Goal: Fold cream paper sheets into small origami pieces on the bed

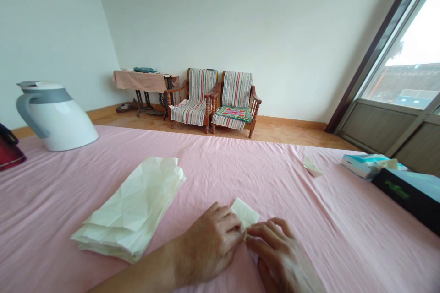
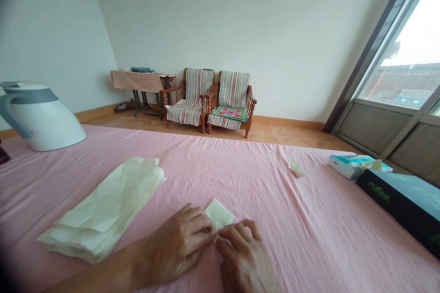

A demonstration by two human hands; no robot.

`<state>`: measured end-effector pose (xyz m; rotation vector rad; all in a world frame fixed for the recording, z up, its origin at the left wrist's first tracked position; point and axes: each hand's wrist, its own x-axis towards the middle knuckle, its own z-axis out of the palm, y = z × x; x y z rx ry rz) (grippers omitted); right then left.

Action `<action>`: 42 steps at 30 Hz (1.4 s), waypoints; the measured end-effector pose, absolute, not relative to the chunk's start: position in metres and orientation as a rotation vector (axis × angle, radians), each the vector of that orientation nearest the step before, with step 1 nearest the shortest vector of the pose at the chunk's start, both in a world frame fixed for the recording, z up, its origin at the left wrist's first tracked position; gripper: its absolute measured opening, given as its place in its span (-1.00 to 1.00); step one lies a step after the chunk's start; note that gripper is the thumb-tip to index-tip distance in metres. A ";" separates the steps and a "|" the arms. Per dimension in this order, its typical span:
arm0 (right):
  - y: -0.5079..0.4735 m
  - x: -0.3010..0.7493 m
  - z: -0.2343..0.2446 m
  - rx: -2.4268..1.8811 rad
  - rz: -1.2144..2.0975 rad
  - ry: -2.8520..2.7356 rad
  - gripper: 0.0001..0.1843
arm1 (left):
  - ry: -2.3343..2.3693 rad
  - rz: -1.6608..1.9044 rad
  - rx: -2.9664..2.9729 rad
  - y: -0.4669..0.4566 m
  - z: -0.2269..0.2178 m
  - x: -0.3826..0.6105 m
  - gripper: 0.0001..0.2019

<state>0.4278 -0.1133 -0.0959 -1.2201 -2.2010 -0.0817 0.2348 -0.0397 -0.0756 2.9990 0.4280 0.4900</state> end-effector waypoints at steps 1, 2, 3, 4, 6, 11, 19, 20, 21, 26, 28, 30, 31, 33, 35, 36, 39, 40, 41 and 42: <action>-0.113 0.428 -0.096 -1.223 -0.078 -2.209 -0.72 | 0.443 0.494 3.004 -0.042 -0.076 0.235 -0.91; -0.113 0.428 -0.097 -1.219 -0.071 -2.205 -0.73 | 0.462 0.503 3.001 -0.043 -0.076 0.236 -0.92; -0.113 0.428 -0.097 -1.217 -0.065 -2.188 -0.73 | 0.484 0.518 2.990 -0.045 -0.076 0.236 -0.93; -0.113 0.429 -0.098 -1.221 -0.066 -2.159 -0.72 | 0.510 0.531 2.973 -0.047 -0.077 0.236 -0.93; -0.111 0.430 -0.101 -1.248 -0.101 -2.115 -0.68 | 0.560 0.546 2.939 -0.049 -0.078 0.236 -0.91; -0.105 0.433 -0.115 -1.360 -0.345 -2.175 -0.54 | 0.619 0.521 2.958 -0.056 -0.087 0.235 -0.79; -0.099 0.441 -0.123 -1.543 -0.348 -2.252 -0.48 | 0.636 0.401 2.895 -0.057 -0.087 0.234 -0.71; -0.099 0.442 -0.122 -1.553 -0.323 -2.230 -0.48 | 0.637 0.391 2.866 -0.056 -0.084 0.233 -0.72; -0.098 0.442 -0.120 -1.552 -0.295 -2.196 -0.47 | 0.644 0.385 2.837 -0.055 -0.081 0.233 -0.72; -0.100 0.444 -0.113 -1.417 -0.125 -2.068 -0.46 | 0.670 0.445 2.761 -0.049 -0.074 0.232 -0.81; -0.100 0.443 -0.112 -1.389 -0.064 -2.078 -0.50 | 0.646 0.497 2.746 -0.047 -0.075 0.233 -0.85; -0.100 0.442 -0.112 -1.390 -0.025 -2.076 -0.53 | 0.636 0.543 2.726 -0.045 -0.076 0.234 -0.82; -0.099 0.441 -0.112 -1.394 -0.012 -2.074 -0.55 | 0.639 0.560 2.718 -0.044 -0.077 0.234 -0.80; -0.097 0.439 -0.113 -1.403 -0.001 -2.074 -0.59 | 0.649 0.583 2.708 -0.042 -0.078 0.235 -0.78; -0.096 0.438 -0.112 -1.406 -0.006 -2.078 -0.64 | 0.651 0.591 2.707 -0.041 -0.078 0.236 -0.83; -0.096 0.436 -0.111 -1.404 -0.012 -2.080 -0.66 | 0.647 0.594 2.709 -0.041 -0.078 0.237 -0.86; -0.096 0.432 -0.104 -1.376 -0.013 -2.103 -0.68 | 0.658 0.607 2.720 -0.040 -0.080 0.238 -0.93; -0.097 0.431 -0.102 -1.358 -0.007 -2.118 -0.68 | 0.665 0.607 2.730 -0.040 -0.080 0.238 -0.95; -0.097 0.430 -0.100 -1.342 0.003 -2.134 -0.68 | 0.677 0.605 2.742 -0.040 -0.080 0.238 -0.95; -0.097 0.429 -0.099 -1.327 0.011 -2.146 -0.68 | 0.690 0.600 2.756 -0.040 -0.081 0.238 -0.96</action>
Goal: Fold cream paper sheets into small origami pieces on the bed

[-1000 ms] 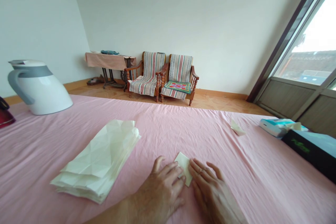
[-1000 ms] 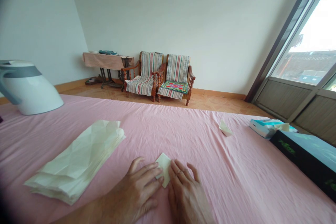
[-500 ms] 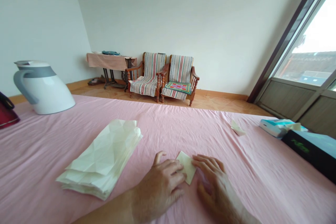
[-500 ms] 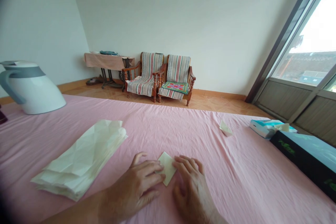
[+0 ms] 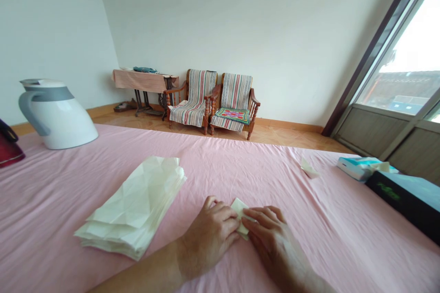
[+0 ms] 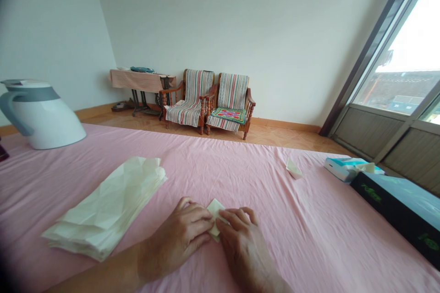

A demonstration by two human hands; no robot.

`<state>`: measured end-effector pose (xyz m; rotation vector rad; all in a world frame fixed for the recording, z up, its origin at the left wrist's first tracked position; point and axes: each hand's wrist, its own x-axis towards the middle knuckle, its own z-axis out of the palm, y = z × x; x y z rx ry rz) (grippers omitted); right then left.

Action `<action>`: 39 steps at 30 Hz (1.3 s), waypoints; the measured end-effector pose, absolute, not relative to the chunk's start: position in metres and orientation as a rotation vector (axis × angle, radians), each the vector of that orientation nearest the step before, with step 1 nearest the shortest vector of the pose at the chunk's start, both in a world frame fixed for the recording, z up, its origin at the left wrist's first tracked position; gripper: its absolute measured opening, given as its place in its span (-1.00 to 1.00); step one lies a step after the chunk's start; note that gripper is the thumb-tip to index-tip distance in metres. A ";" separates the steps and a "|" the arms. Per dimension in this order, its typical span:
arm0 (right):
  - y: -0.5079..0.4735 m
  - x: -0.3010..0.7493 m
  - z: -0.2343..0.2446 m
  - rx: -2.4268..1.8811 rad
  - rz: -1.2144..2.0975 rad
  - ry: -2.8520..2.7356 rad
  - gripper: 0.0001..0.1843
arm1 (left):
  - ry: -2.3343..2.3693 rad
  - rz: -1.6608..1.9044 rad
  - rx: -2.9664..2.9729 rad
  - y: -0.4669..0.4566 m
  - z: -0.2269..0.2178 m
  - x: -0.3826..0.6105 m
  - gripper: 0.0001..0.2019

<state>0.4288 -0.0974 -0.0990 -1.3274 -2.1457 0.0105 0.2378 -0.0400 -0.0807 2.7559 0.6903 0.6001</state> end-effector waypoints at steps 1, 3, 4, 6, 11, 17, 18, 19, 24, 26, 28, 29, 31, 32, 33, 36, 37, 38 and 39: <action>-0.098 0.428 -0.098 -1.316 0.013 -2.150 -0.68 | 0.707 0.598 2.768 -0.040 -0.081 0.237 -0.97; -0.098 0.429 -0.100 -1.308 0.000 -2.135 -0.69 | 0.739 0.603 2.784 -0.040 -0.082 0.235 -0.99; -0.098 0.430 -0.101 -1.312 -0.009 -2.118 -0.71 | 0.757 0.610 2.785 -0.040 -0.082 0.234 -0.97; -0.098 0.432 -0.104 -1.323 -0.025 -2.079 -0.74 | 0.801 0.619 2.778 -0.040 -0.082 0.233 -0.93; -0.096 0.435 -0.107 -1.285 -0.053 -2.073 -0.79 | 0.891 0.615 2.730 -0.036 -0.083 0.234 -0.89; -0.104 0.428 -0.098 -1.167 -0.146 -2.107 -0.72 | 0.778 0.641 2.810 -0.037 -0.082 0.228 -0.85; -0.106 0.427 -0.097 -1.144 -0.153 -2.107 -0.72 | 0.743 0.645 2.832 -0.038 -0.082 0.226 -0.81; -0.107 0.426 -0.096 -1.134 -0.150 -2.102 -0.73 | 0.711 0.644 2.851 -0.039 -0.081 0.225 -0.77; -0.107 0.426 -0.101 -1.272 -0.011 -2.042 -0.84 | 0.706 0.621 2.803 -0.040 -0.083 0.227 -0.81; -0.104 0.429 -0.107 -1.347 0.057 -2.014 -0.83 | 0.765 0.629 2.706 -0.039 -0.083 0.229 -0.85; -0.100 0.433 -0.113 -1.437 0.150 -1.977 -0.82 | 0.813 0.635 2.598 -0.037 -0.084 0.230 -0.88; -0.098 0.435 -0.115 -1.492 0.206 -1.954 -0.82 | 0.835 0.636 2.546 -0.036 -0.084 0.230 -0.89; -0.094 0.437 -0.116 -1.607 0.325 -1.899 -0.85 | 0.897 0.646 2.450 -0.033 -0.085 0.230 -0.89; -0.093 0.436 -0.115 -1.662 0.369 -1.859 -0.85 | 0.932 0.650 2.408 -0.032 -0.085 0.231 -0.88; -0.092 0.435 -0.113 -1.708 0.401 -1.815 -0.85 | 0.966 0.651 2.372 -0.031 -0.085 0.231 -0.88; -0.090 0.429 -0.107 -1.787 0.428 -1.707 -0.84 | 1.052 0.629 2.306 -0.027 -0.085 0.232 -0.85; -0.089 0.428 -0.107 -1.804 0.422 -1.678 -0.83 | 1.071 0.617 2.297 -0.027 -0.085 0.232 -0.85; -0.088 0.428 -0.107 -1.818 0.413 -1.661 -0.82 | 1.083 0.604 2.294 -0.026 -0.084 0.232 -0.85; -0.087 0.429 -0.109 -1.819 0.396 -1.659 -0.81 | 1.091 0.598 2.296 -0.026 -0.084 0.232 -0.85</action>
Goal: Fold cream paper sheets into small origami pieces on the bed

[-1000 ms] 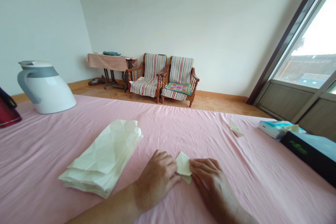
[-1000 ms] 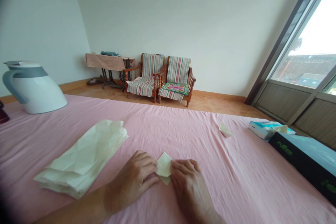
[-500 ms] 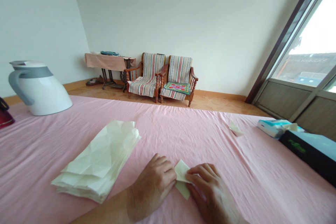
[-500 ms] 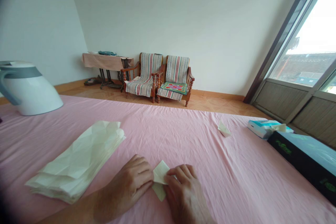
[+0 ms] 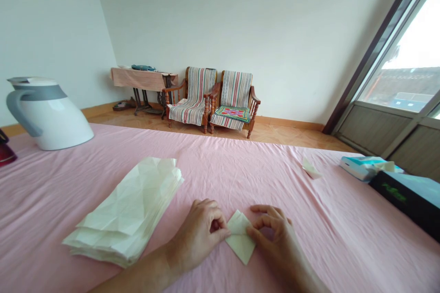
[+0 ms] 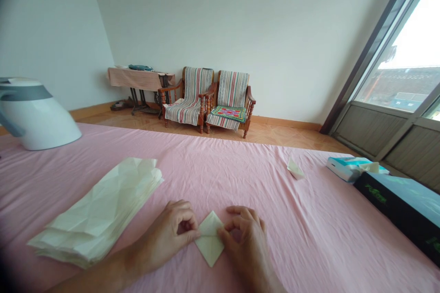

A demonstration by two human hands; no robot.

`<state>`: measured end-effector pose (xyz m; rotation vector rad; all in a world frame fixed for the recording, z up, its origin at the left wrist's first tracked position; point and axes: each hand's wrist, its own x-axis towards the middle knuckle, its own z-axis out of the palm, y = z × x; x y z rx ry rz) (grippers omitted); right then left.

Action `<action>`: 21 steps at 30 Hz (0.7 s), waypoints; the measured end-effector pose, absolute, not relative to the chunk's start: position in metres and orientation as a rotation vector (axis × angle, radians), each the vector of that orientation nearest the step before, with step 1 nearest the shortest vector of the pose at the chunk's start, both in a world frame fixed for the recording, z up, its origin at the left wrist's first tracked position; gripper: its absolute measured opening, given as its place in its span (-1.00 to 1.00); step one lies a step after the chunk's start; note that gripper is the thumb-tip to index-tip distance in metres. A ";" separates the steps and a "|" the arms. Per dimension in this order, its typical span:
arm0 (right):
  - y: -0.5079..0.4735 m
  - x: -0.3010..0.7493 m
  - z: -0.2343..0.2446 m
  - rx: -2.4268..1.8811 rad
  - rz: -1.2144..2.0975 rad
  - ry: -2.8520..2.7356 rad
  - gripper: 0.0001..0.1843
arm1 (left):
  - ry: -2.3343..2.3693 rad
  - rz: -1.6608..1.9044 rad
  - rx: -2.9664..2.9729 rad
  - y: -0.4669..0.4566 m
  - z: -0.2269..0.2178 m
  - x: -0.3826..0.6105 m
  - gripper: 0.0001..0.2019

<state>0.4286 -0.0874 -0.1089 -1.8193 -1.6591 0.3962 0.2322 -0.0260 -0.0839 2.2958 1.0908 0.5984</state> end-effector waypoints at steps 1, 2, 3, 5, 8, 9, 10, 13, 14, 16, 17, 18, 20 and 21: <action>-0.086 0.430 -0.111 -1.805 0.366 -1.672 -0.80 | 1.095 0.598 2.303 -0.026 -0.084 0.232 -0.85; -0.085 0.432 -0.114 -1.779 0.324 -1.697 -0.79 | 1.095 0.601 2.312 -0.026 -0.083 0.233 -0.85; -0.084 0.434 -0.118 -1.745 0.272 -1.730 -0.79 | 1.095 0.608 2.323 -0.027 -0.083 0.233 -0.85; -0.082 0.437 -0.124 -1.686 0.159 -1.788 -0.78 | 1.102 0.625 2.345 -0.028 -0.083 0.234 -0.84; -0.080 0.437 -0.127 -1.665 0.017 -1.815 -0.77 | 1.126 0.626 2.368 -0.029 -0.083 0.236 -0.83; -0.080 0.436 -0.127 -1.667 -0.012 -1.815 -0.77 | 1.136 0.622 2.372 -0.030 -0.083 0.237 -0.83; -0.080 0.434 -0.126 -1.676 -0.031 -1.808 -0.77 | 1.147 0.618 2.373 -0.030 -0.083 0.237 -0.83; -0.081 0.430 -0.123 -1.723 -0.025 -1.775 -0.78 | 1.179 0.608 2.374 -0.031 -0.082 0.239 -0.83; -0.081 0.428 -0.123 -1.740 -0.017 -1.755 -0.78 | 1.189 0.608 2.376 -0.032 -0.082 0.239 -0.83; -0.082 0.426 -0.121 -1.764 0.004 -1.719 -0.79 | 1.203 0.606 2.382 -0.033 -0.082 0.240 -0.83; -0.083 0.426 -0.121 -1.771 0.013 -1.704 -0.79 | 1.208 0.605 2.384 -0.033 -0.082 0.240 -0.84; -0.083 0.425 -0.121 -1.774 0.019 -1.693 -0.79 | 1.212 0.605 2.385 -0.034 -0.082 0.240 -0.84; -0.083 0.425 -0.122 -1.763 0.016 -1.686 -0.78 | 1.217 0.604 2.387 -0.034 -0.083 0.241 -0.84; -0.083 0.425 -0.123 -1.752 0.003 -1.682 -0.78 | 1.220 0.604 2.388 -0.033 -0.083 0.241 -0.84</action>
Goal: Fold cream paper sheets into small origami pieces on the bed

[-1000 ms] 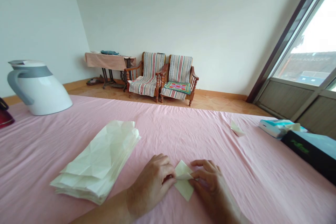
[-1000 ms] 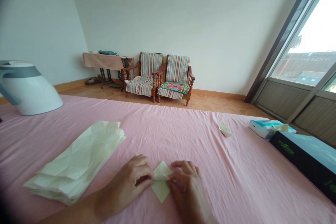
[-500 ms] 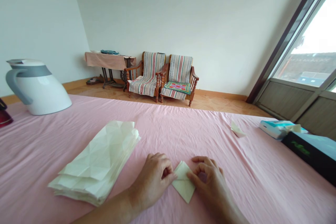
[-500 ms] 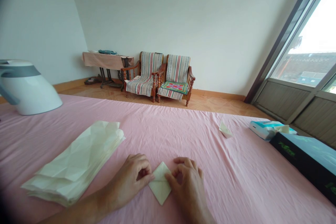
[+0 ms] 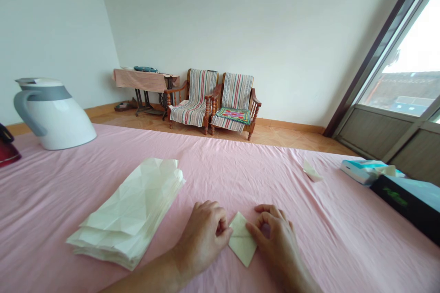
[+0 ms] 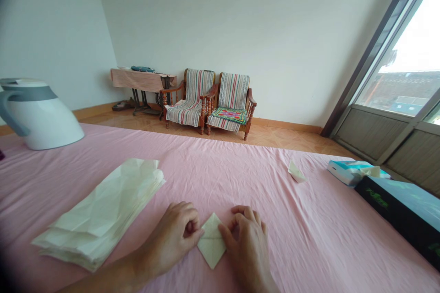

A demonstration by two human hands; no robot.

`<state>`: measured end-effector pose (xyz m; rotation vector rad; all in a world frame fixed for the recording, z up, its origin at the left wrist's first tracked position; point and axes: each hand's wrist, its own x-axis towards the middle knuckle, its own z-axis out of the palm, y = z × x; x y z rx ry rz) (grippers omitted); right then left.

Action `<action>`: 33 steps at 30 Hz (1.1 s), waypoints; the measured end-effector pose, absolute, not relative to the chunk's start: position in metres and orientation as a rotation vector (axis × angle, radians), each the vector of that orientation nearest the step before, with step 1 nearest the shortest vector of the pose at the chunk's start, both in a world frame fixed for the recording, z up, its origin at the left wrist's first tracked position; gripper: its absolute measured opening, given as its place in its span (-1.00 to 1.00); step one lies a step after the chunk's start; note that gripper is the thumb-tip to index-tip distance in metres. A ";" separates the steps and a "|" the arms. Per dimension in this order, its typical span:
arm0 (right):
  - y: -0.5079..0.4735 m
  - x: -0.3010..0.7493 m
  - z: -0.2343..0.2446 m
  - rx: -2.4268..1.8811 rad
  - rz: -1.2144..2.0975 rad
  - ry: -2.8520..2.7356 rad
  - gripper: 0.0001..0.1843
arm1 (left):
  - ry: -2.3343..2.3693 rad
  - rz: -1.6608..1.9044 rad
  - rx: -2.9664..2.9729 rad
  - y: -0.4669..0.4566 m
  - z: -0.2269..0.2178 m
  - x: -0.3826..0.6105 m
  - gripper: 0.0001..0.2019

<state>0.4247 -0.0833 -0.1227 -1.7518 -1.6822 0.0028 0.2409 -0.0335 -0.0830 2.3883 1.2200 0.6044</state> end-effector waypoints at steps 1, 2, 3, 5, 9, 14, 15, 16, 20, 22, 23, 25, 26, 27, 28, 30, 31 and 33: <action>-0.083 0.425 -0.123 -1.737 -0.018 -1.679 -0.78 | 1.223 0.604 2.391 -0.033 -0.083 0.241 -0.83; -0.082 0.425 -0.124 -1.722 -0.045 -1.675 -0.78 | 1.224 0.604 2.394 -0.033 -0.083 0.241 -0.83; -0.082 0.427 -0.125 -1.709 -0.070 -1.674 -0.77 | 1.226 0.603 2.398 -0.033 -0.084 0.242 -0.83; -0.080 0.430 -0.126 -1.692 -0.100 -1.704 -0.77 | 1.232 0.597 2.406 -0.032 -0.084 0.242 -0.83; -0.080 0.438 -0.127 -1.656 -0.083 -1.819 -0.81 | 1.236 0.588 2.424 -0.032 -0.084 0.242 -0.83; -0.086 0.438 -0.126 -1.678 -0.093 -1.734 -0.84 | 1.230 0.584 2.443 -0.032 -0.084 0.242 -0.82; -0.087 0.437 -0.126 -1.691 -0.074 -1.724 -0.83 | 1.230 0.580 2.446 -0.032 -0.084 0.241 -0.82; -0.088 0.437 -0.126 -1.705 -0.049 -1.723 -0.83 | 1.230 0.576 2.450 -0.032 -0.084 0.241 -0.83; -0.086 0.435 -0.125 -1.765 -0.002 -1.711 -0.82 | 1.241 0.556 2.461 -0.033 -0.084 0.242 -0.83; -0.085 0.436 -0.124 -1.760 -0.034 -1.728 -0.81 | 1.243 0.552 2.474 -0.033 -0.085 0.242 -0.83; -0.084 0.437 -0.124 -1.748 -0.054 -1.747 -0.81 | 1.245 0.551 2.484 -0.033 -0.085 0.242 -0.83; -0.082 0.439 -0.125 -1.730 -0.087 -1.780 -0.81 | 1.247 0.545 2.509 -0.033 -0.085 0.242 -0.84; -0.082 0.440 -0.126 -1.726 -0.098 -1.792 -0.81 | 1.250 0.539 2.520 -0.034 -0.085 0.242 -0.84; -0.081 0.440 -0.126 -1.721 -0.108 -1.802 -0.82 | 1.252 0.528 2.529 -0.034 -0.084 0.243 -0.84; -0.081 0.441 -0.127 -1.714 -0.118 -1.813 -0.82 | 1.256 0.515 2.534 -0.034 -0.083 0.243 -0.84; -0.081 0.439 -0.128 -1.696 -0.155 -1.808 -0.82 | 1.265 0.489 2.534 -0.035 -0.082 0.243 -0.84; -0.081 0.438 -0.129 -1.688 -0.175 -1.796 -0.81 | 1.270 0.479 2.532 -0.035 -0.081 0.244 -0.84; -0.082 0.434 -0.129 -1.693 -0.189 -1.755 -0.81 | 1.274 0.466 2.528 -0.035 -0.080 0.244 -0.84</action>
